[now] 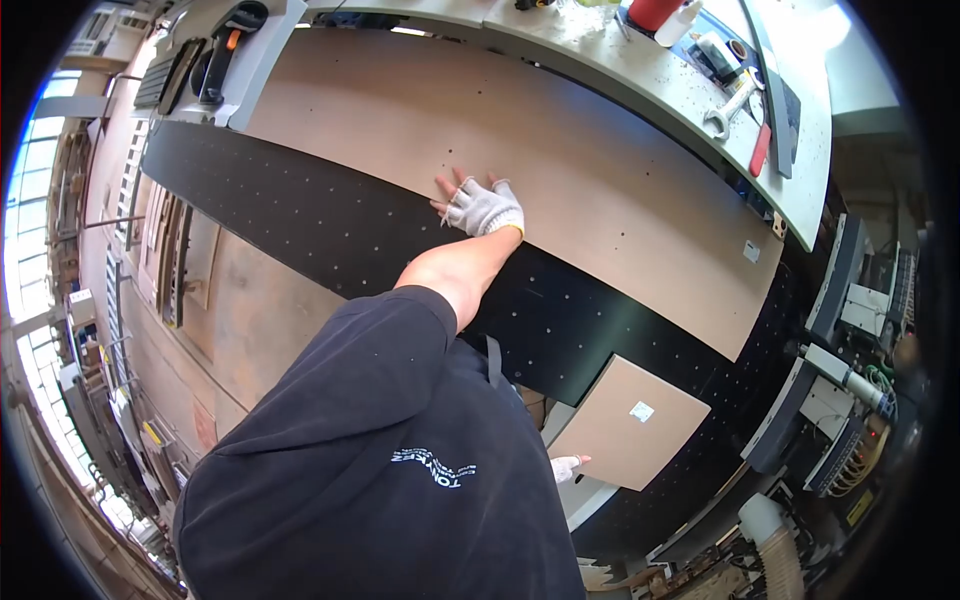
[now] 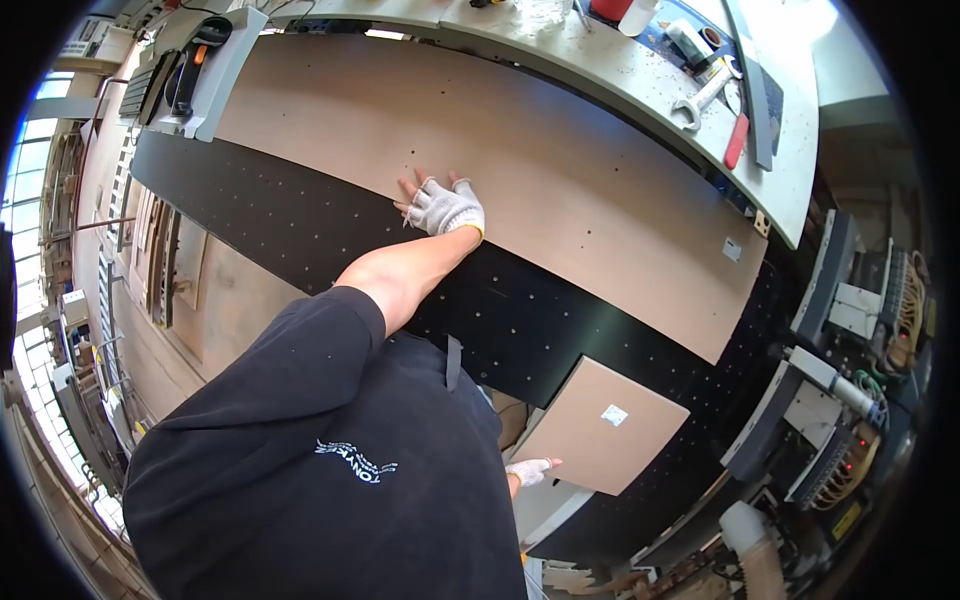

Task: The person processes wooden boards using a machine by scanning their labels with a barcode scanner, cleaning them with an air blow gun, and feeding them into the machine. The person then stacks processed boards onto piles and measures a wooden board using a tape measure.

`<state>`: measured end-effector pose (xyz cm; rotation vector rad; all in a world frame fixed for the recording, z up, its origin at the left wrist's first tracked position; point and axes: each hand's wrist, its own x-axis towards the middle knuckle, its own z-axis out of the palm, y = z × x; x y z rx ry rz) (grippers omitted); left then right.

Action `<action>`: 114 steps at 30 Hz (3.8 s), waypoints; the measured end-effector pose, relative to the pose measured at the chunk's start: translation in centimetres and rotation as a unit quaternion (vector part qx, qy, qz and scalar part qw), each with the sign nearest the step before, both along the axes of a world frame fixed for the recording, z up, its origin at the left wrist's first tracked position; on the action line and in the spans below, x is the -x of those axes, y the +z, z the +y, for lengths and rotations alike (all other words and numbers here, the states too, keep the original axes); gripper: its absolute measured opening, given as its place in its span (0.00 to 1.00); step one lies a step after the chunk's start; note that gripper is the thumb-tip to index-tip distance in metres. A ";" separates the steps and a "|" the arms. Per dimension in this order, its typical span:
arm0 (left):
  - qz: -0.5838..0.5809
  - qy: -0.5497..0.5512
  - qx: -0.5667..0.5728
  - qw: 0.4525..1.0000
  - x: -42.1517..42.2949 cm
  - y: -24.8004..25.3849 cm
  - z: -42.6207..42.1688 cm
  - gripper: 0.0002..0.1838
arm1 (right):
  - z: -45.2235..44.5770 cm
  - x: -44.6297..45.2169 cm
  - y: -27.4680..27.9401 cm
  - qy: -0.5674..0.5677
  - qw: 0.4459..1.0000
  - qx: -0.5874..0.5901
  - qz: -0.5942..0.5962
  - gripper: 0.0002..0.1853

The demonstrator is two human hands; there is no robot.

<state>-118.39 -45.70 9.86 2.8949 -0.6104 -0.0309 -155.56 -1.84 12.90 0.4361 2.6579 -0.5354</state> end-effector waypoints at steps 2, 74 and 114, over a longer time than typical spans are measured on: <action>0.011 0.031 0.040 0.999 -1.8 1.4 0.0 0.39 | -0.1 -0.3 0.4 0.001 1.000 0.006 0.004 0.55; 0.172 -0.724 0.029 0.667 18.1 4.9 12.8 0.43 | -21.7 7.7 -2.7 0.546 0.771 0.032 0.326 0.58; 0.200 -0.701 0.152 0.667 34.3 1.5 -3.6 0.62 | -36.5 15.8 -3.3 0.669 0.666 0.102 0.313 0.41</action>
